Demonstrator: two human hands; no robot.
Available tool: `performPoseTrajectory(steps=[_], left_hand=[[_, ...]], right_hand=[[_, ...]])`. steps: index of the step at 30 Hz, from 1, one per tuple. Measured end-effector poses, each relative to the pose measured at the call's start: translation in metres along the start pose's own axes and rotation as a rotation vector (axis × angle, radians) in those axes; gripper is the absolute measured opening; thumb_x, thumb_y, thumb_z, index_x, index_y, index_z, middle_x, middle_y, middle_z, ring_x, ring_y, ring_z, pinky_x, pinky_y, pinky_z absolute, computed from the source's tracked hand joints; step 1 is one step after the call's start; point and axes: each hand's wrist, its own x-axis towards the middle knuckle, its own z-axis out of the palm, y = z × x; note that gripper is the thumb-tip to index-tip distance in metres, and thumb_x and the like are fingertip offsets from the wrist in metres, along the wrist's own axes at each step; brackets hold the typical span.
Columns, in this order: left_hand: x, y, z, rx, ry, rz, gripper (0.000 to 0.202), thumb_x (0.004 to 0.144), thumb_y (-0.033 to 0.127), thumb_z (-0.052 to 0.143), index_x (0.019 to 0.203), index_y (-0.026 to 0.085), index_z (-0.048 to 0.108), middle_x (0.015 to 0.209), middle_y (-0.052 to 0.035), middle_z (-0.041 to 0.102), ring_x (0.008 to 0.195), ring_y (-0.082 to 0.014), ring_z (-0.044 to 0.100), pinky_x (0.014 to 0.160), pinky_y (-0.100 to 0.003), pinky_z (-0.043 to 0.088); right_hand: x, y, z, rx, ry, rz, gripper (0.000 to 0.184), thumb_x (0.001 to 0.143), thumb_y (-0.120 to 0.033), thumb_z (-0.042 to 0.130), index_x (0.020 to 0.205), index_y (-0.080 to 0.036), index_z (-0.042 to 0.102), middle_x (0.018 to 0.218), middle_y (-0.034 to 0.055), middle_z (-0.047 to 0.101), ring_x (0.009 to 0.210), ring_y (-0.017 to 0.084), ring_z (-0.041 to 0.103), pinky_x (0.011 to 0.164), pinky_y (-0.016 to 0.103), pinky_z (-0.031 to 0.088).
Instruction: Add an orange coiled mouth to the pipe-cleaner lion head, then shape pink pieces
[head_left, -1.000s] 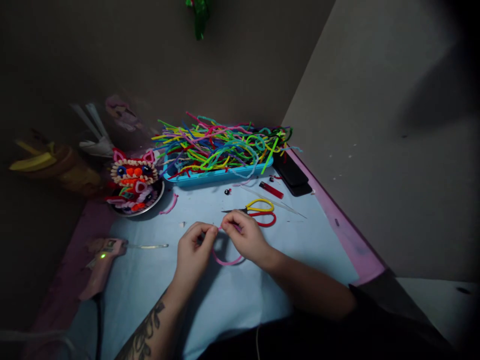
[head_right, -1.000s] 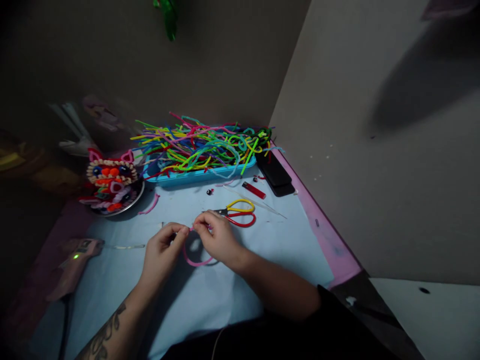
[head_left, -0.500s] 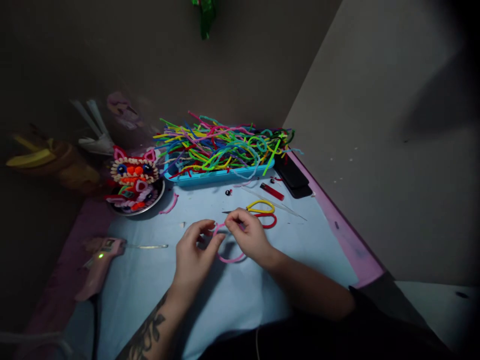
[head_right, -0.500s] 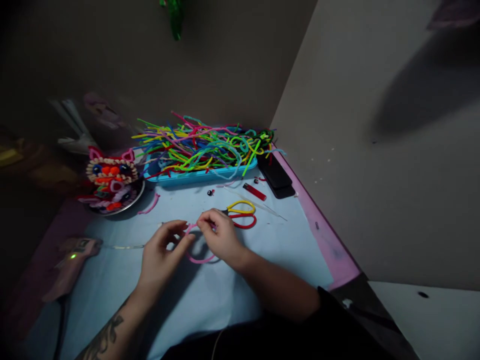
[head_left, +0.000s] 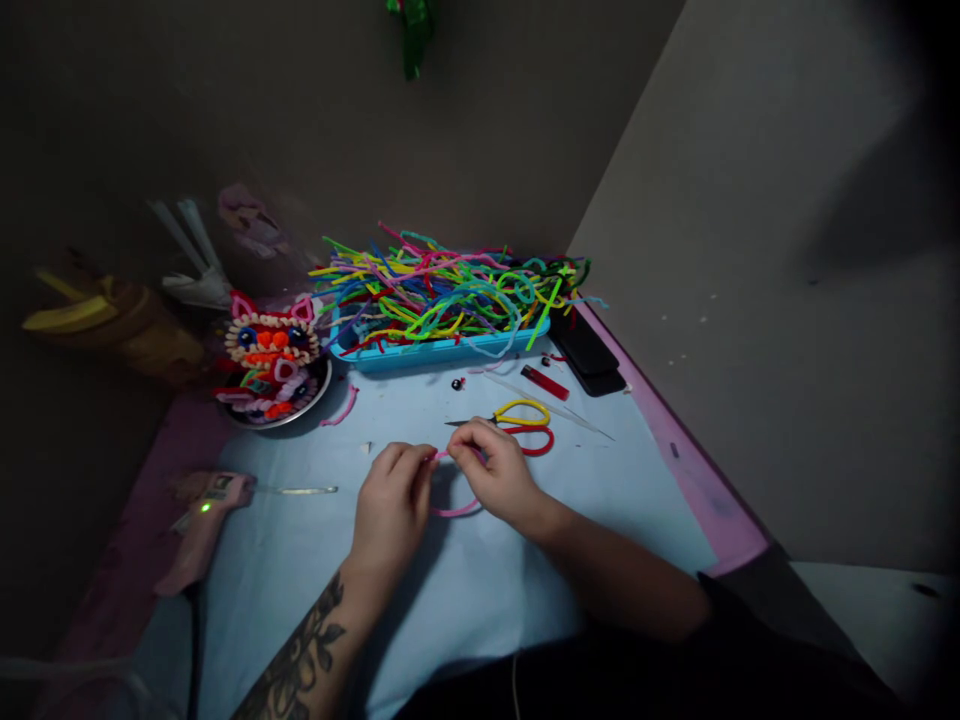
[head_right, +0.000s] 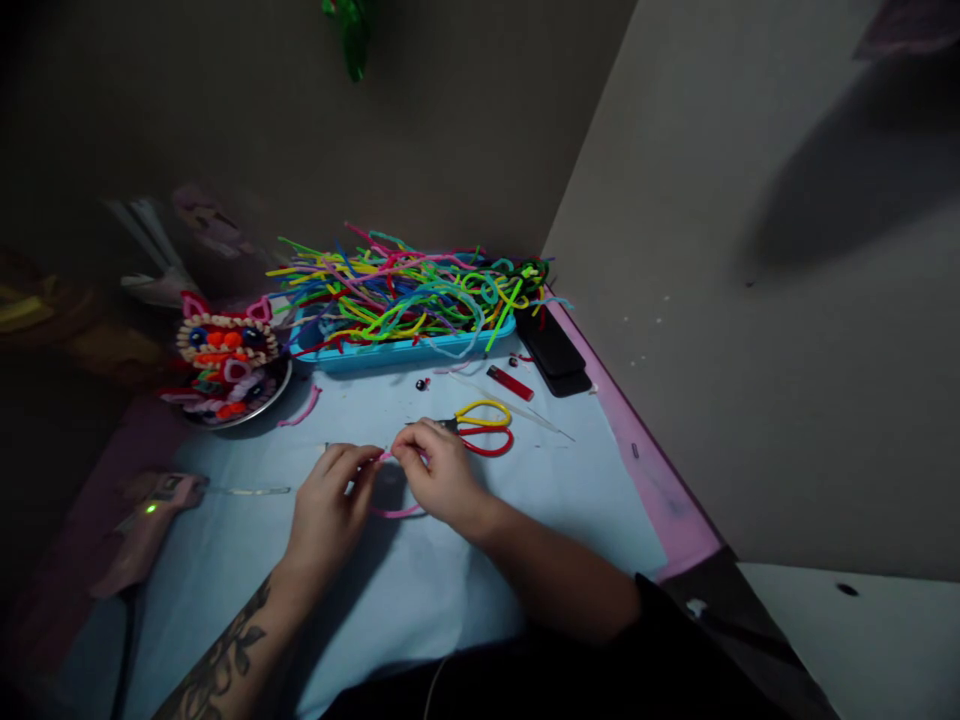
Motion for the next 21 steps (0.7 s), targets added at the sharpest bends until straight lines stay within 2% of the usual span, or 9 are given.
performPoseTrajectory(steps=[4, 9, 11, 13, 15, 17, 19, 21], left_hand=[[0.006, 0.004, -0.005, -0.235, -0.094, -0.249, 0.014, 0.087, 0.025, 0.056, 0.079, 0.018, 0.066, 0.076, -0.0030, 0.060, 0.071, -0.0170, 0.055, 0.065, -0.028, 0.041], [0.010, 0.004, -0.007, -0.896, -0.233, -0.763, 0.022, 0.071, 0.035, 0.072, 0.068, 0.017, 0.061, 0.063, 0.0018, 0.051, 0.058, -0.0120, 0.042, 0.057, -0.025, 0.032], [0.011, 0.002, -0.006, -1.106, -0.281, -0.910, 0.027, 0.061, 0.035, 0.079, 0.064, 0.016, 0.060, 0.060, 0.0028, 0.048, 0.057, -0.0103, 0.038, 0.055, -0.024, 0.030], [0.011, 0.001, -0.004, -1.230, -0.329, -0.994, 0.030, 0.055, 0.033, 0.084, 0.062, 0.015, 0.061, 0.061, 0.0026, 0.048, 0.057, -0.0100, 0.038, 0.055, -0.023, 0.031], [0.012, 0.000, -0.004, -1.272, -0.350, -1.011, 0.030, 0.054, 0.033, 0.084, 0.063, 0.015, 0.062, 0.064, 0.0015, 0.051, 0.060, -0.0107, 0.041, 0.057, -0.023, 0.033], [0.013, 0.001, -0.004, -1.210, -0.320, -0.947, 0.028, 0.059, 0.036, 0.081, 0.067, 0.016, 0.064, 0.067, -0.0001, 0.054, 0.062, -0.0121, 0.044, 0.058, -0.024, 0.035], [0.013, 0.002, -0.007, -1.009, -0.253, -0.803, 0.023, 0.067, 0.038, 0.076, 0.073, 0.018, 0.066, 0.070, -0.0016, 0.058, 0.065, -0.0146, 0.048, 0.061, -0.027, 0.037], [0.012, 0.003, -0.009, -0.685, -0.154, -0.589, 0.017, 0.074, 0.036, 0.071, 0.080, 0.020, 0.068, 0.078, -0.0035, 0.062, 0.072, -0.0183, 0.053, 0.065, -0.030, 0.040]], right_hand=[[0.001, 0.000, -0.001, -0.018, -0.009, -0.030, 0.016, 0.087, -0.013, 0.052, 0.073, -0.021, 0.055, 0.070, -0.0003, 0.056, 0.070, 0.015, 0.054, 0.067, 0.027, 0.041], [0.001, -0.001, -0.002, -0.029, -0.015, -0.051, 0.018, 0.088, -0.013, 0.051, 0.072, -0.021, 0.053, 0.069, -0.0002, 0.056, 0.070, 0.016, 0.054, 0.068, 0.028, 0.041], [0.001, -0.002, -0.003, -0.025, -0.027, -0.067, 0.018, 0.089, -0.013, 0.050, 0.072, -0.021, 0.053, 0.070, -0.0001, 0.056, 0.070, 0.016, 0.053, 0.068, 0.028, 0.041], [0.001, -0.002, -0.003, -0.014, -0.033, -0.076, 0.018, 0.089, -0.013, 0.050, 0.073, -0.021, 0.053, 0.070, -0.0002, 0.056, 0.070, 0.016, 0.053, 0.068, 0.028, 0.041], [0.001, -0.002, -0.003, -0.004, -0.033, -0.064, 0.018, 0.088, -0.014, 0.051, 0.072, -0.021, 0.053, 0.069, -0.0003, 0.056, 0.070, 0.015, 0.053, 0.068, 0.028, 0.041], [0.002, -0.001, -0.004, 0.003, -0.021, -0.023, 0.017, 0.088, -0.015, 0.052, 0.072, -0.021, 0.054, 0.069, -0.0002, 0.056, 0.070, 0.015, 0.054, 0.068, 0.028, 0.041], [0.003, 0.001, -0.005, 0.014, -0.003, 0.036, 0.015, 0.088, -0.017, 0.053, 0.073, -0.021, 0.055, 0.070, 0.0001, 0.057, 0.070, 0.015, 0.054, 0.067, 0.028, 0.042], [0.003, 0.003, -0.005, 0.034, 0.014, 0.091, 0.013, 0.087, -0.019, 0.054, 0.074, -0.020, 0.056, 0.072, 0.0003, 0.058, 0.070, 0.015, 0.055, 0.066, 0.027, 0.042]])
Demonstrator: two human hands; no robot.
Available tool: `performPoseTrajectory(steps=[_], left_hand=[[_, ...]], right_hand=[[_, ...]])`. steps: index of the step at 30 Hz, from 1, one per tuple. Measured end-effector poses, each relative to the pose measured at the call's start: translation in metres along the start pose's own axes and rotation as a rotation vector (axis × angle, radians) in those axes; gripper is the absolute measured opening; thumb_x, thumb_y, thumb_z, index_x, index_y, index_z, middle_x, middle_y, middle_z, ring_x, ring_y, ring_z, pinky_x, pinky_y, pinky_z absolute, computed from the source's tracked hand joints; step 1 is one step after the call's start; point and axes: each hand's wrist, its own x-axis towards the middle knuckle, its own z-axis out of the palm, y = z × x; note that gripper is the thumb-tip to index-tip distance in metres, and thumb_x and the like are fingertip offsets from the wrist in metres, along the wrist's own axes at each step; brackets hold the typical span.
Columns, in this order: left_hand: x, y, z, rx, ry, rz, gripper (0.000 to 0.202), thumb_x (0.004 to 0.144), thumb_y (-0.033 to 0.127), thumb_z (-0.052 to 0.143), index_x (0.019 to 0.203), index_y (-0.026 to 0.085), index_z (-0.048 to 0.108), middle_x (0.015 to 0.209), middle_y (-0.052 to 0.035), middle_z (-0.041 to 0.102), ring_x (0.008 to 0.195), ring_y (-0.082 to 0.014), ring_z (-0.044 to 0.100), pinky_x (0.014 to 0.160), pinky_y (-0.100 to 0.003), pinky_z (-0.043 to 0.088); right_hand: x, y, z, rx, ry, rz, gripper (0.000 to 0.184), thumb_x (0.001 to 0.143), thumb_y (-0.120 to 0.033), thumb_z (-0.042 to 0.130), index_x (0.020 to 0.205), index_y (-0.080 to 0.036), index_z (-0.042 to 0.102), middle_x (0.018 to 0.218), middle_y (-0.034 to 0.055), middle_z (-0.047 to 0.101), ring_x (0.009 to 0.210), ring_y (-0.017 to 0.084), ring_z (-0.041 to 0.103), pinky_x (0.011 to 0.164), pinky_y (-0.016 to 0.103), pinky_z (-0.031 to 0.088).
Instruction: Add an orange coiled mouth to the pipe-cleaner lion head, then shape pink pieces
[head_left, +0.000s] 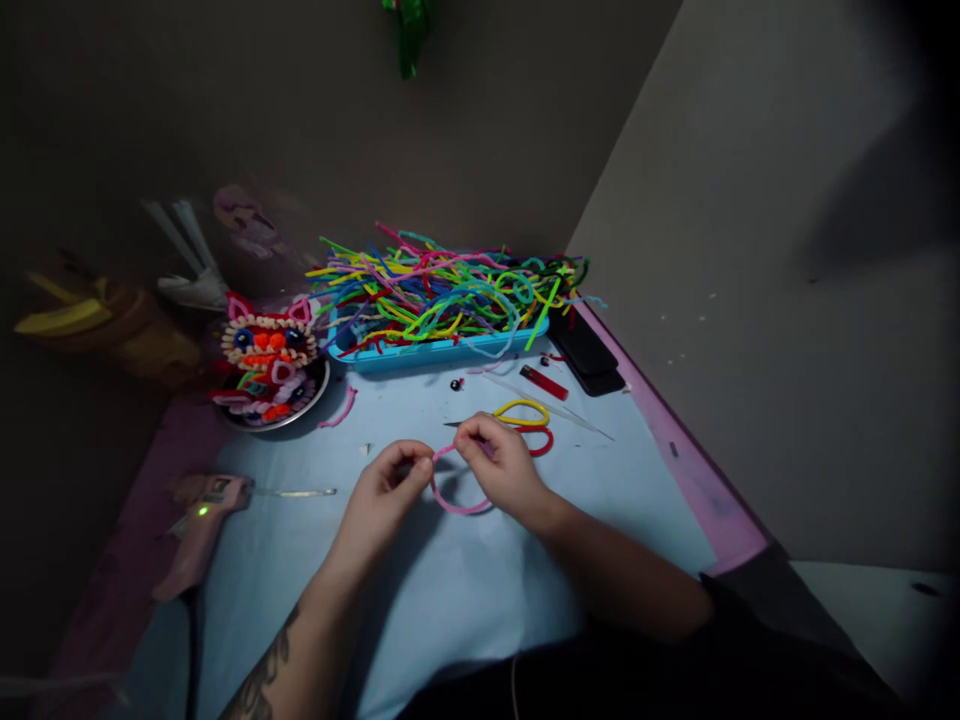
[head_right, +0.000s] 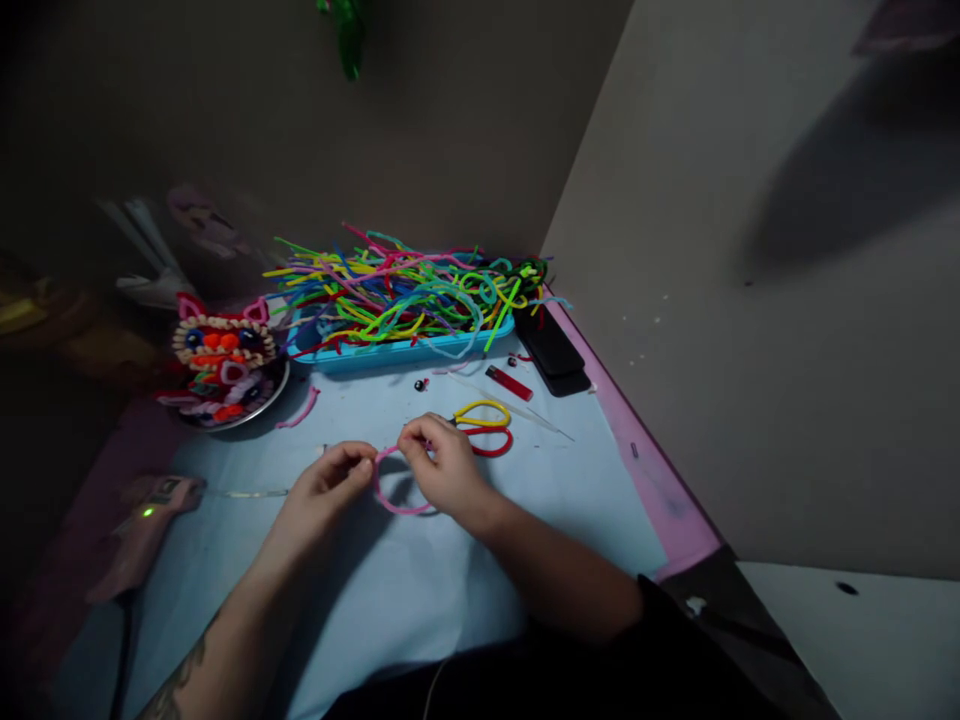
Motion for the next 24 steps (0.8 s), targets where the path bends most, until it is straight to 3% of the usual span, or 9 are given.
performPoseTrajectory(steps=[4, 6, 9, 12, 14, 16, 22, 24], left_hand=[[-0.006, -0.001, 0.000, 0.628, 0.216, 0.539, 0.008, 0.082, 0.028, 0.067, 0.087, 0.022, 0.069, 0.086, -0.0058, 0.065, 0.086, -0.0233, 0.058, 0.078, -0.037, 0.043], [-0.008, -0.003, 0.002, 0.855, 0.264, 0.715, 0.008, 0.085, 0.025, 0.065, 0.089, 0.020, 0.069, 0.085, -0.0069, 0.066, 0.084, -0.0237, 0.058, 0.078, -0.038, 0.043], [-0.009, -0.005, 0.004, 1.068, 0.342, 0.859, 0.005, 0.086, 0.019, 0.064, 0.087, 0.018, 0.068, 0.082, -0.0085, 0.067, 0.080, -0.0241, 0.057, 0.074, -0.037, 0.042], [-0.008, -0.006, 0.004, 1.084, 0.361, 0.878, 0.006, 0.086, 0.018, 0.063, 0.086, 0.017, 0.069, 0.081, -0.0087, 0.067, 0.079, -0.0241, 0.057, 0.072, -0.037, 0.041], [-0.008, -0.005, 0.003, 0.955, 0.302, 0.789, 0.009, 0.087, 0.020, 0.061, 0.086, 0.017, 0.069, 0.082, -0.0082, 0.067, 0.079, -0.0234, 0.057, 0.074, -0.037, 0.042], [-0.007, -0.003, 0.002, 0.726, 0.213, 0.615, 0.012, 0.087, 0.023, 0.060, 0.082, 0.018, 0.070, 0.080, -0.0066, 0.066, 0.078, -0.0216, 0.058, 0.074, -0.035, 0.043], [-0.001, 0.002, 0.004, -0.103, -0.085, -0.150, 0.019, 0.069, 0.035, 0.071, 0.062, 0.017, 0.066, 0.060, -0.0003, 0.055, 0.058, -0.0136, 0.046, 0.057, -0.027, 0.035], [0.001, 0.001, 0.005, -0.297, -0.141, -0.322, 0.022, 0.063, 0.035, 0.075, 0.060, 0.016, 0.064, 0.056, 0.0013, 0.052, 0.054, -0.0111, 0.041, 0.053, -0.025, 0.032]], right_hand=[[0.000, 0.000, 0.001, 0.029, 0.003, 0.057, 0.013, 0.086, -0.020, 0.054, 0.074, -0.021, 0.056, 0.071, 0.0000, 0.060, 0.070, 0.015, 0.055, 0.066, 0.027, 0.043], [-0.001, -0.002, 0.002, 0.028, 0.000, 0.064, 0.013, 0.086, -0.020, 0.054, 0.073, -0.020, 0.056, 0.071, -0.0001, 0.060, 0.070, 0.015, 0.056, 0.066, 0.027, 0.043], [-0.002, -0.003, 0.004, 0.024, -0.008, 0.068, 0.013, 0.085, -0.019, 0.054, 0.072, -0.020, 0.056, 0.070, -0.0004, 0.060, 0.069, 0.015, 0.055, 0.065, 0.027, 0.043], [-0.003, -0.003, 0.006, 0.028, -0.010, 0.074, 0.013, 0.085, -0.020, 0.055, 0.072, -0.020, 0.056, 0.069, -0.0007, 0.058, 0.068, 0.015, 0.055, 0.065, 0.027, 0.043], [-0.003, -0.003, 0.006, 0.025, -0.008, 0.069, 0.013, 0.085, -0.019, 0.054, 0.073, -0.020, 0.056, 0.070, -0.0004, 0.059, 0.069, 0.015, 0.055, 0.066, 0.027, 0.043], [-0.002, -0.002, 0.004, 0.007, -0.008, 0.050, 0.013, 0.085, -0.018, 0.054, 0.073, -0.020, 0.056, 0.071, 0.0001, 0.059, 0.070, 0.015, 0.055, 0.067, 0.028, 0.043], [0.001, -0.003, -0.005, -0.043, -0.082, -0.120, 0.017, 0.087, -0.013, 0.051, 0.072, -0.021, 0.055, 0.072, 0.0005, 0.058, 0.074, 0.017, 0.055, 0.072, 0.030, 0.042], [0.002, -0.003, -0.006, -0.038, -0.088, -0.144, 0.018, 0.087, -0.012, 0.051, 0.072, -0.022, 0.055, 0.072, 0.0006, 0.059, 0.075, 0.017, 0.055, 0.073, 0.031, 0.042]])
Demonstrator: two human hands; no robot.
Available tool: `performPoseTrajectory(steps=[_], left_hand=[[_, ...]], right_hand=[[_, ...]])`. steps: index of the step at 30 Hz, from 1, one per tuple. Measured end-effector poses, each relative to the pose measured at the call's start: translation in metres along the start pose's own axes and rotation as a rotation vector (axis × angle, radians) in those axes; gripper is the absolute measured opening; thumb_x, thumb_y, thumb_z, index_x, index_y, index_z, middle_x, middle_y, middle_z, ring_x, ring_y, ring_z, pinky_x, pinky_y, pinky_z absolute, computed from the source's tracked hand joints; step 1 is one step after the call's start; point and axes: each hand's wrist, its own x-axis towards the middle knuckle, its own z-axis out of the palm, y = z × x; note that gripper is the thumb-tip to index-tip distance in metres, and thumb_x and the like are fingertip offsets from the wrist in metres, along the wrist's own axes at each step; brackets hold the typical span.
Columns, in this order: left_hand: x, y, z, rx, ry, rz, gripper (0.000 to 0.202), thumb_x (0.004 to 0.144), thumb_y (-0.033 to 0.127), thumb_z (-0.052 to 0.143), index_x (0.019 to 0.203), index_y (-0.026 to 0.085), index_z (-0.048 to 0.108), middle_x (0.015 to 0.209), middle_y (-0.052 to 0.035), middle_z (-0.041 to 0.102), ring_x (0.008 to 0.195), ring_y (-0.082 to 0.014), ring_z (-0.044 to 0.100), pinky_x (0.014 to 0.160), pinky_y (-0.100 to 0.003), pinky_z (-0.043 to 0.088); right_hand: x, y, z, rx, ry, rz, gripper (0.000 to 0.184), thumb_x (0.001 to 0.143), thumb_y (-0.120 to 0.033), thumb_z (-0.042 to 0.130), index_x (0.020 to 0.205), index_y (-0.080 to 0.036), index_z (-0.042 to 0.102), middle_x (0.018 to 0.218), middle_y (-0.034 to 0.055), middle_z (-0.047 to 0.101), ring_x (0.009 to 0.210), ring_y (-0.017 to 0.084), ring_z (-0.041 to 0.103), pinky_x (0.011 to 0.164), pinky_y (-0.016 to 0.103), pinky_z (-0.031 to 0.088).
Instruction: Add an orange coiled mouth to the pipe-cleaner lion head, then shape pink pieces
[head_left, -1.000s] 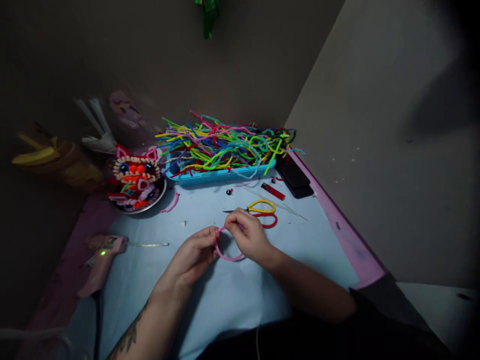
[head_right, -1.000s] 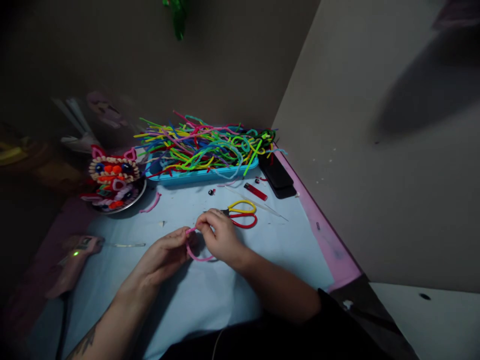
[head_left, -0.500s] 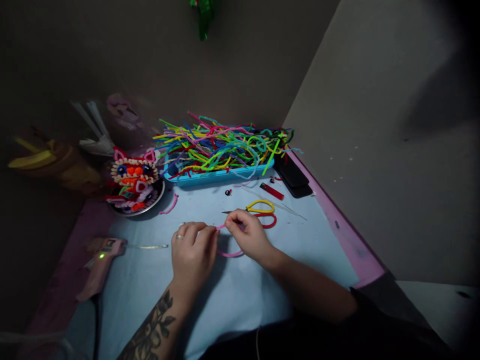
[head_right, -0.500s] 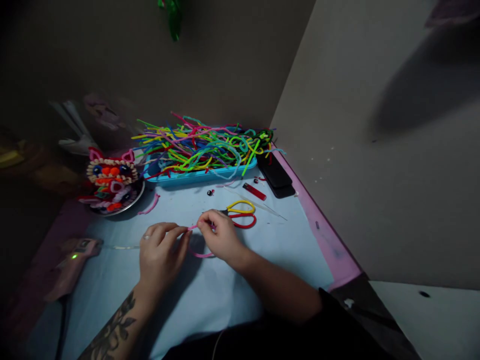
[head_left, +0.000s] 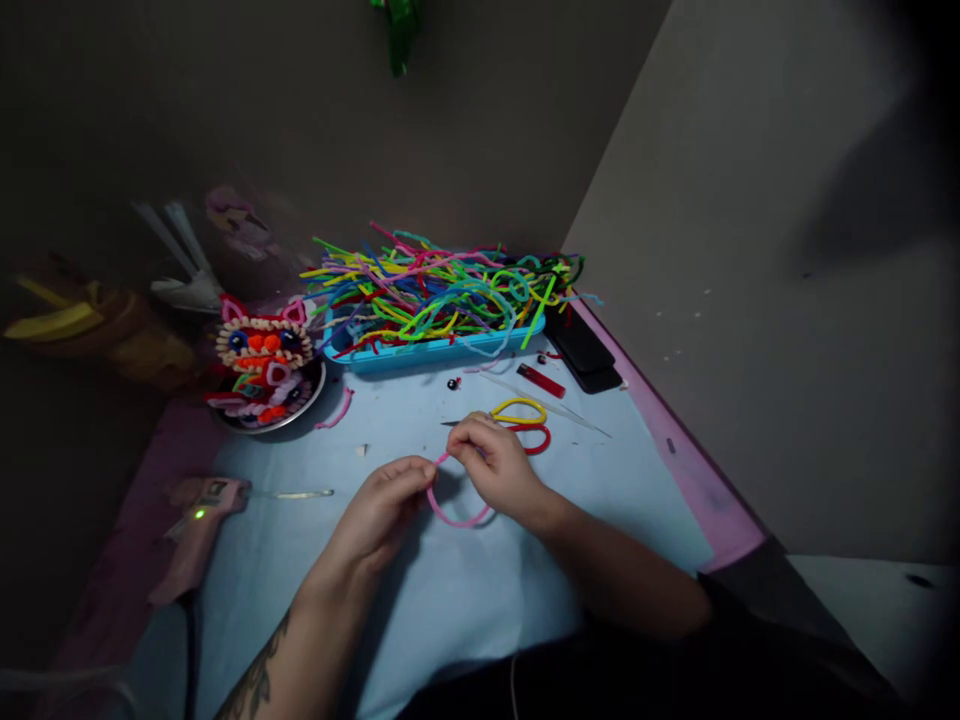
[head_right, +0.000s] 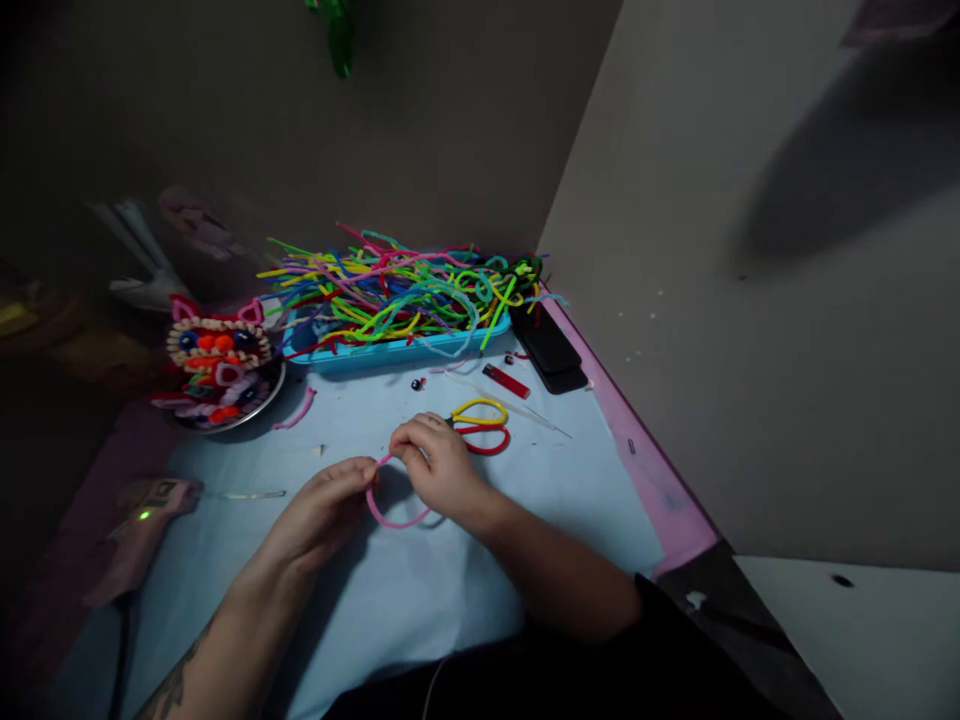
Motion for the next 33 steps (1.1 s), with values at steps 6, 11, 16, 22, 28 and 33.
performPoseTrajectory(steps=[6, 11, 16, 22, 28, 33], left_hand=[[0.0011, -0.0036, -0.0026, -0.018, -0.042, -0.026, 0.025, 0.065, 0.038, 0.077, 0.064, 0.016, 0.065, 0.064, -0.0008, 0.057, 0.059, -0.0118, 0.045, 0.056, -0.024, 0.034], [0.0019, -0.0033, -0.0041, 0.026, -0.046, -0.011, 0.025, 0.067, 0.040, 0.072, 0.061, 0.016, 0.067, 0.062, -0.0027, 0.058, 0.057, -0.0126, 0.044, 0.055, -0.025, 0.035], [0.0035, -0.0033, 0.0012, -0.091, -0.034, -0.108, 0.017, 0.060, 0.030, 0.068, 0.052, 0.017, 0.061, 0.057, -0.0009, 0.052, 0.054, -0.0112, 0.042, 0.052, -0.025, 0.035], [0.0024, -0.0060, 0.0026, -0.112, -0.017, -0.120, 0.021, 0.064, 0.032, 0.066, 0.054, 0.017, 0.057, 0.056, -0.0002, 0.050, 0.052, -0.0106, 0.041, 0.048, -0.023, 0.032], [-0.0004, -0.0022, 0.0006, 0.163, 0.102, 0.185, 0.029, 0.072, 0.045, 0.072, 0.079, 0.017, 0.073, 0.076, -0.0058, 0.068, 0.074, -0.0192, 0.058, 0.068, -0.030, 0.043], [0.0019, -0.0040, 0.0027, 0.166, 0.141, 0.175, 0.026, 0.067, 0.041, 0.076, 0.064, 0.016, 0.070, 0.061, -0.0021, 0.063, 0.059, -0.0136, 0.051, 0.061, -0.027, 0.038]], right_hand=[[0.0012, 0.0015, -0.0007, 0.002, -0.017, 0.043, 0.018, 0.088, -0.016, 0.053, 0.072, -0.022, 0.055, 0.072, 0.0009, 0.060, 0.075, 0.017, 0.056, 0.074, 0.032, 0.043], [0.0008, 0.0010, -0.0014, 0.010, -0.046, 0.069, 0.018, 0.087, -0.015, 0.054, 0.071, -0.021, 0.056, 0.072, 0.0007, 0.060, 0.076, 0.017, 0.056, 0.074, 0.031, 0.044], [-0.0006, -0.0006, 0.0008, 0.017, -0.037, 0.022, 0.019, 0.086, -0.013, 0.054, 0.070, -0.022, 0.057, 0.069, 0.0004, 0.060, 0.074, 0.017, 0.056, 0.074, 0.031, 0.044], [0.0006, 0.0027, 0.0027, 0.041, -0.013, 0.063, 0.017, 0.085, -0.014, 0.057, 0.069, -0.021, 0.060, 0.070, 0.0002, 0.063, 0.073, 0.016, 0.058, 0.072, 0.030, 0.045], [0.0021, 0.0055, 0.0040, 0.119, -0.045, 0.205, 0.012, 0.082, -0.015, 0.060, 0.072, -0.019, 0.064, 0.071, -0.0009, 0.067, 0.070, 0.014, 0.062, 0.069, 0.027, 0.047], [0.0001, 0.0055, 0.0052, 0.155, -0.063, 0.194, 0.010, 0.083, -0.018, 0.061, 0.076, -0.019, 0.068, 0.075, 0.0013, 0.070, 0.074, 0.015, 0.065, 0.071, 0.028, 0.049]])
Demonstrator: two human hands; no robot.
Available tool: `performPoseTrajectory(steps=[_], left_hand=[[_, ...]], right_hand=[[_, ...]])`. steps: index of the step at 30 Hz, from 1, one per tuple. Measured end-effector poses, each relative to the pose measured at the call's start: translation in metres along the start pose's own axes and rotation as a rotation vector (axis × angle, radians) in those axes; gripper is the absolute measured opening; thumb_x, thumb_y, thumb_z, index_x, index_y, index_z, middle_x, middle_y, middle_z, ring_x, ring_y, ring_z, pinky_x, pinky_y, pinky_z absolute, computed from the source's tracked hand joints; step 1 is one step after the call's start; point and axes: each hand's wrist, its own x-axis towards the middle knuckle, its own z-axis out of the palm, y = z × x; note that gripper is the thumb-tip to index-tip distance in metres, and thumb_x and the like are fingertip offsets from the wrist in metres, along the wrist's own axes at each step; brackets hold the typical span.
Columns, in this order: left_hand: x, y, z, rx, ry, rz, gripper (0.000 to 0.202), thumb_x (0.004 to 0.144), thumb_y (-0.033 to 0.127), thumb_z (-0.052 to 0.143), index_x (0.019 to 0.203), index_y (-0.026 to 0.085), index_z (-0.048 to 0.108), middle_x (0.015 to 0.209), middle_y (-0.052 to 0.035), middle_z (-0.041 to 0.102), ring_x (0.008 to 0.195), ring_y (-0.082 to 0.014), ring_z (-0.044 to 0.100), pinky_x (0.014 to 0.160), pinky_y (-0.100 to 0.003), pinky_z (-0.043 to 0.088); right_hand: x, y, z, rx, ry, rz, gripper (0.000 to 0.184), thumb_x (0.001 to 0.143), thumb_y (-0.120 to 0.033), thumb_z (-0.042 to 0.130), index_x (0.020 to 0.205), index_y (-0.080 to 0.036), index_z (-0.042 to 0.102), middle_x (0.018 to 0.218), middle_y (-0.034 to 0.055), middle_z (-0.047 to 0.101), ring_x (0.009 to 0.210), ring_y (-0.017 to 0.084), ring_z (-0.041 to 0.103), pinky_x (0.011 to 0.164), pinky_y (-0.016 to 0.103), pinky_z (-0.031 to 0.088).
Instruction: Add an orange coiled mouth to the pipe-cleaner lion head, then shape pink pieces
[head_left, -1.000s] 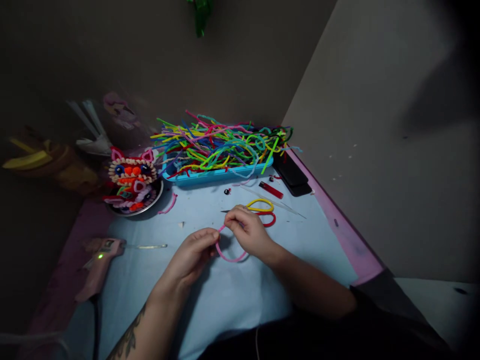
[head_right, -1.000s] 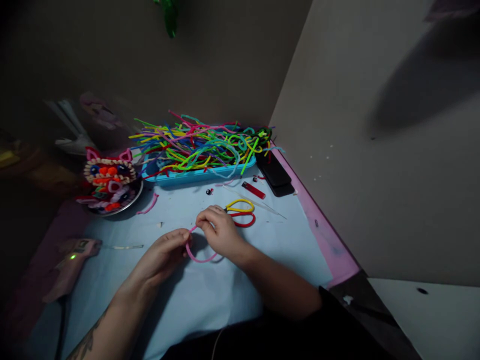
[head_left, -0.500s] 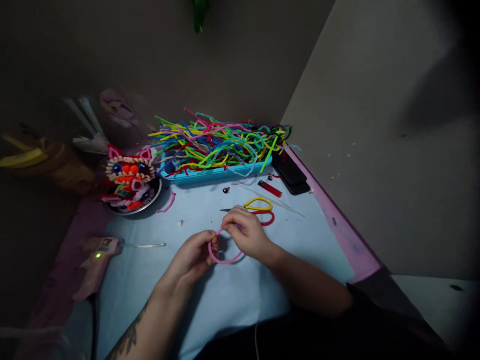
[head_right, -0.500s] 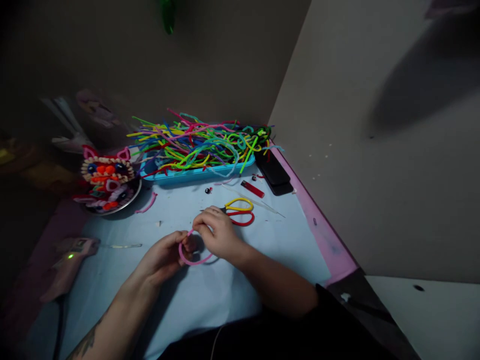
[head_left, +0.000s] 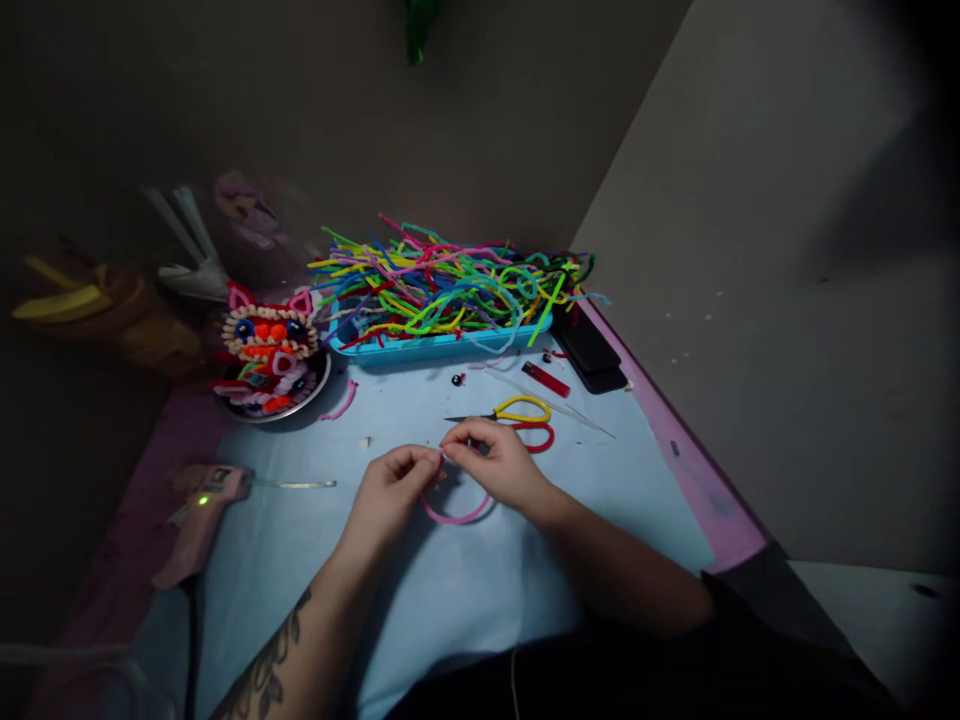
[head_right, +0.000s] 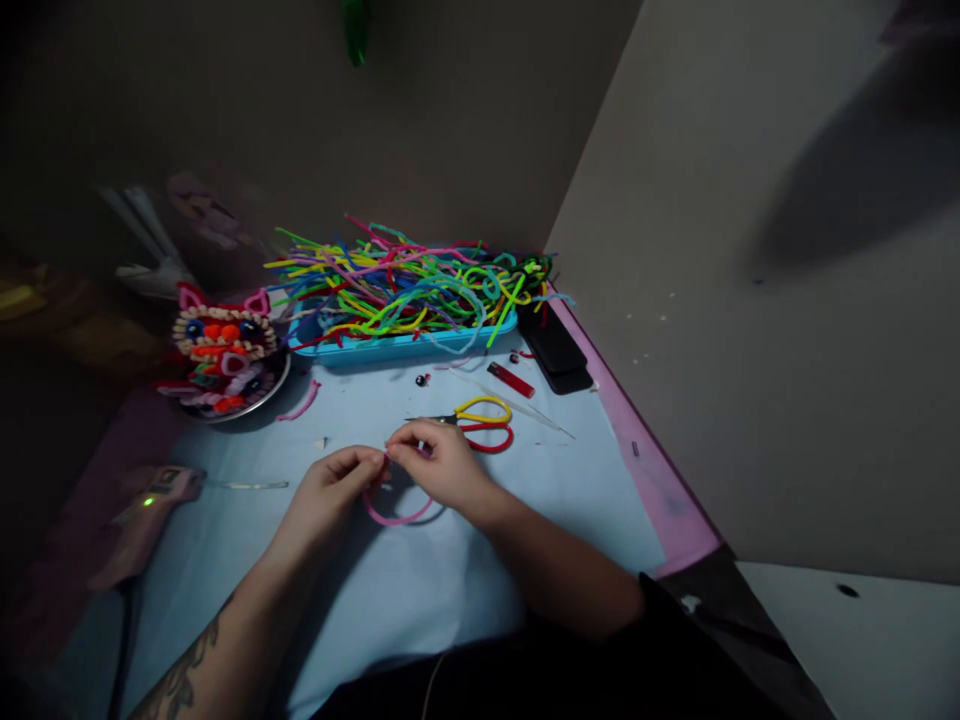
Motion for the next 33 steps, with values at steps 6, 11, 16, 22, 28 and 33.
performPoseTrajectory(steps=[6, 11, 16, 22, 28, 33], left_hand=[[0.000, -0.001, 0.001, -0.047, 0.043, -0.016, 0.025, 0.069, 0.038, 0.074, 0.062, 0.015, 0.067, 0.056, 0.0002, 0.059, 0.052, -0.0101, 0.044, 0.053, -0.024, 0.032], [-0.001, -0.001, 0.000, -0.103, 0.040, -0.077, 0.024, 0.068, 0.037, 0.071, 0.061, 0.015, 0.064, 0.056, 0.0009, 0.057, 0.048, -0.0088, 0.042, 0.047, -0.023, 0.029], [-0.001, -0.002, -0.001, -0.100, 0.036, -0.064, 0.020, 0.069, 0.034, 0.069, 0.064, 0.015, 0.065, 0.058, 0.0008, 0.058, 0.049, -0.0086, 0.042, 0.048, -0.022, 0.031], [0.000, -0.001, -0.005, 0.049, 0.022, 0.039, 0.017, 0.072, 0.032, 0.065, 0.066, 0.016, 0.065, 0.056, 0.0031, 0.052, 0.052, -0.0097, 0.042, 0.051, -0.023, 0.031], [0.000, 0.001, -0.006, 0.161, 0.013, 0.067, 0.019, 0.074, 0.035, 0.063, 0.068, 0.017, 0.064, 0.058, 0.0037, 0.049, 0.054, -0.0105, 0.040, 0.052, -0.024, 0.030], [0.000, 0.003, -0.007, 0.178, 0.013, 0.068, 0.019, 0.074, 0.035, 0.062, 0.068, 0.017, 0.063, 0.057, 0.0035, 0.049, 0.054, -0.0109, 0.040, 0.052, -0.025, 0.030]], right_hand=[[-0.003, 0.001, 0.001, -0.046, 0.110, -0.107, 0.008, 0.083, -0.016, 0.062, 0.084, -0.021, 0.069, 0.077, 0.0016, 0.067, 0.074, 0.016, 0.063, 0.066, 0.028, 0.050], [-0.007, 0.007, 0.004, -0.203, 0.115, -0.423, 0.020, 0.088, -0.010, 0.057, 0.093, -0.024, 0.071, 0.091, 0.0048, 0.067, 0.086, 0.017, 0.065, 0.078, 0.031, 0.054], [-0.008, 0.014, 0.008, -0.286, 0.147, -0.486, 0.020, 0.089, -0.012, 0.058, 0.101, -0.023, 0.070, 0.096, 0.0054, 0.065, 0.090, 0.016, 0.065, 0.080, 0.029, 0.056], [-0.006, 0.010, 0.007, -0.270, 0.058, -0.409, 0.018, 0.086, -0.008, 0.056, 0.093, -0.021, 0.067, 0.097, 0.0060, 0.063, 0.092, 0.017, 0.063, 0.082, 0.031, 0.054], [-0.002, 0.005, 0.000, -0.082, -0.128, -0.072, 0.014, 0.082, -0.006, 0.057, 0.079, -0.019, 0.063, 0.097, 0.0043, 0.057, 0.089, 0.015, 0.058, 0.080, 0.031, 0.049], [0.000, 0.005, -0.001, 0.112, -0.236, 0.110, 0.004, 0.083, -0.016, 0.060, 0.080, -0.018, 0.061, 0.096, 0.0033, 0.053, 0.088, 0.015, 0.055, 0.073, 0.028, 0.046]])
